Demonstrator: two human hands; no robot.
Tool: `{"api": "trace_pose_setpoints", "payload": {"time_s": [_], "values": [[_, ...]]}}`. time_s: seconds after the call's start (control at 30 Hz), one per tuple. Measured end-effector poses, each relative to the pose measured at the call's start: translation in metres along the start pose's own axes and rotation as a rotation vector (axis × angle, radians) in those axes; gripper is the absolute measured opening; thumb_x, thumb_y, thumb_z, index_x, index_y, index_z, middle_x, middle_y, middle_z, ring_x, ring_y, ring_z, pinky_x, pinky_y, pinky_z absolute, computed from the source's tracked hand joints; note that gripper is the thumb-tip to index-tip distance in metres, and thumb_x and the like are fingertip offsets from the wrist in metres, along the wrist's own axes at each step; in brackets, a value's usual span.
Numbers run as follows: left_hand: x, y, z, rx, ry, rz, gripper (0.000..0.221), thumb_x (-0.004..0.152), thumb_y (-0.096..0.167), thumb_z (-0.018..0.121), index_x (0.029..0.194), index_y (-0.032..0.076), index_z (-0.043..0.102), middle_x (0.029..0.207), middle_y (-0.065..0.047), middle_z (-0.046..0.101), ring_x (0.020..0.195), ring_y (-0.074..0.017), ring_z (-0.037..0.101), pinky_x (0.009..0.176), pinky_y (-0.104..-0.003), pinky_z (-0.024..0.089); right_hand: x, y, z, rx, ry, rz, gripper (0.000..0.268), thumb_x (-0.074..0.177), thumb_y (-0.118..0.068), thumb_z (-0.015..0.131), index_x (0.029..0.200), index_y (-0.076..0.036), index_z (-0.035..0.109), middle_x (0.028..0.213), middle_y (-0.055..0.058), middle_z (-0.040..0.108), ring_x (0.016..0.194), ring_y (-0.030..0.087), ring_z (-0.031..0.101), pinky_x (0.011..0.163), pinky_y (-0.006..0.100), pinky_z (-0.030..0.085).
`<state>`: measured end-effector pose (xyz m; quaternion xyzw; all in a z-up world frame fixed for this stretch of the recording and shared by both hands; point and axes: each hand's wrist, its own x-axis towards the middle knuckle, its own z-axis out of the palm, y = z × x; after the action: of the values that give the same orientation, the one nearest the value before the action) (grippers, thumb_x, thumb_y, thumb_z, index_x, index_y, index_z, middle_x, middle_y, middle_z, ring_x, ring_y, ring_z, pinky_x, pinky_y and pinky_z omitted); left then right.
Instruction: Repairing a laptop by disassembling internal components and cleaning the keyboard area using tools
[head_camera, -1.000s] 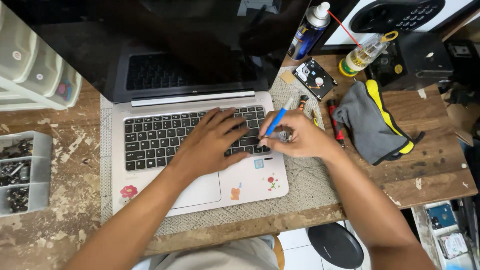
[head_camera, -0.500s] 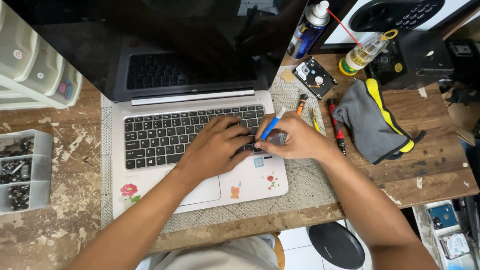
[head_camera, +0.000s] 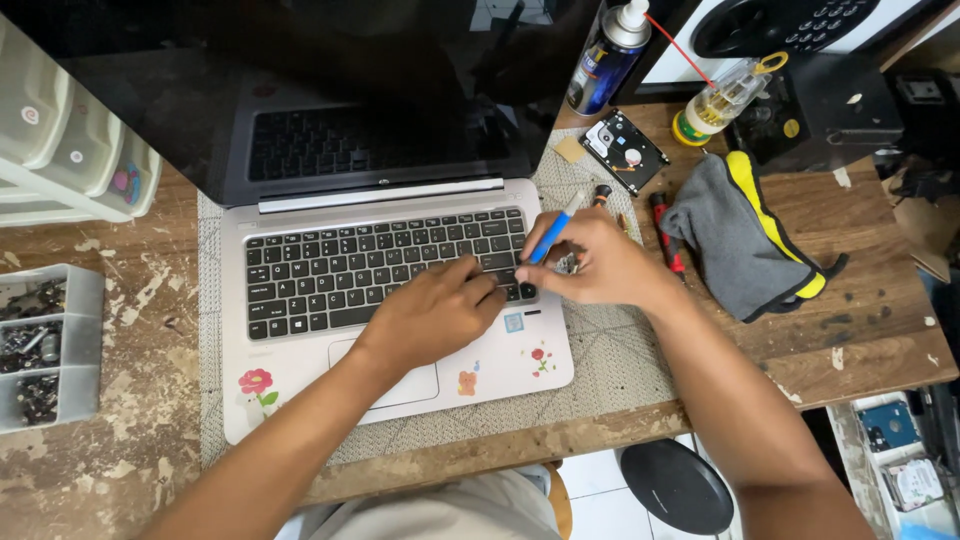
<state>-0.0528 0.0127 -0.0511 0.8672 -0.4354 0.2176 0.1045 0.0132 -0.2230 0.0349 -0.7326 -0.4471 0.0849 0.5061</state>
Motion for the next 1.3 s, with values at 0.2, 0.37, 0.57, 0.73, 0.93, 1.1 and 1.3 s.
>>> {"api": "trace_pose_setpoints", "payload": {"time_s": [0.2, 0.37, 0.57, 0.73, 0.93, 1.1, 1.3], "values": [[0.018, -0.002, -0.026, -0.053, 0.000, 0.014, 0.010, 0.088, 0.002, 0.070, 0.096, 0.006, 0.075, 0.078, -0.009, 0.070, 0.087, -0.0261, 0.069, 0.075, -0.035, 0.062, -0.009, 0.000, -0.019, -0.134, 0.030, 0.268, 0.026, 0.081, 0.001, 0.075, 0.105, 0.004, 0.066, 0.065, 0.014, 0.066, 0.048, 0.023, 0.060, 0.045, 0.032, 0.051], [0.017, -0.007, -0.020, -0.356, 0.104, -0.091, 0.005, 0.093, 0.007, 0.069, 0.091, 0.004, 0.074, 0.077, -0.009, 0.070, 0.084, -0.0248, 0.069, 0.074, -0.033, 0.060, -0.019, 0.001, -0.031, -0.182, -0.034, 0.584, 0.051, 0.080, -0.003, 0.074, 0.125, 0.006, 0.051, 0.060, 0.016, 0.066, 0.045, 0.026, 0.061, 0.041, 0.039, 0.047], [0.033, 0.003, -0.047, -0.881, 0.326, -0.444, 0.021, 0.088, -0.002, 0.069, 0.105, 0.007, 0.078, 0.081, -0.010, 0.074, 0.074, -0.0271, 0.073, 0.066, -0.036, 0.059, -0.013, -0.012, -0.039, -0.134, 0.014, 0.580, 0.051, 0.088, 0.003, 0.065, 0.136, 0.009, 0.049, 0.069, 0.024, 0.069, 0.046, 0.027, 0.066, 0.039, 0.033, 0.056], [0.033, -0.003, -0.037, -1.169, 0.446, -0.728, 0.024, 0.094, -0.009, 0.058, 0.105, 0.002, 0.077, 0.080, -0.010, 0.068, 0.064, -0.0189, 0.075, 0.058, -0.027, 0.061, -0.028, 0.000, -0.064, -0.682, 0.095, 0.640, 0.013, 0.080, -0.010, 0.074, 0.091, -0.005, 0.075, 0.063, 0.018, 0.069, 0.057, 0.039, 0.069, 0.057, 0.046, 0.052], [0.030, 0.002, -0.044, -1.350, 0.396, -0.885, 0.023, 0.097, -0.008, 0.052, 0.104, -0.005, 0.074, 0.082, -0.012, 0.062, 0.067, -0.0226, 0.076, 0.064, -0.033, 0.064, -0.029, -0.001, -0.069, -0.701, -0.198, 1.099, 0.028, 0.078, -0.032, 0.080, 0.095, -0.010, 0.079, 0.086, 0.012, 0.081, 0.089, 0.038, 0.077, 0.079, 0.050, 0.059], [0.030, -0.003, -0.033, -1.409, 0.382, -0.959, 0.022, 0.097, -0.005, 0.053, 0.110, -0.005, 0.071, 0.084, -0.011, 0.063, 0.071, -0.0220, 0.076, 0.069, -0.030, 0.064, -0.038, 0.010, -0.071, -0.661, -0.068, 0.907, 0.022, 0.075, -0.026, 0.077, 0.088, -0.008, 0.075, 0.076, 0.013, 0.077, 0.077, 0.040, 0.075, 0.067, 0.052, 0.057], [0.030, -0.004, -0.029, -1.456, 0.469, -0.991, 0.027, 0.096, -0.005, 0.058, 0.122, -0.009, 0.064, 0.087, -0.020, 0.065, 0.078, -0.0309, 0.078, 0.076, -0.038, 0.068, 0.001, -0.030, -0.032, -0.226, 0.106, 0.281, 0.018, 0.084, 0.001, 0.061, 0.099, 0.002, 0.071, 0.075, 0.019, 0.066, 0.059, 0.031, 0.070, 0.051, 0.040, 0.058]]}}
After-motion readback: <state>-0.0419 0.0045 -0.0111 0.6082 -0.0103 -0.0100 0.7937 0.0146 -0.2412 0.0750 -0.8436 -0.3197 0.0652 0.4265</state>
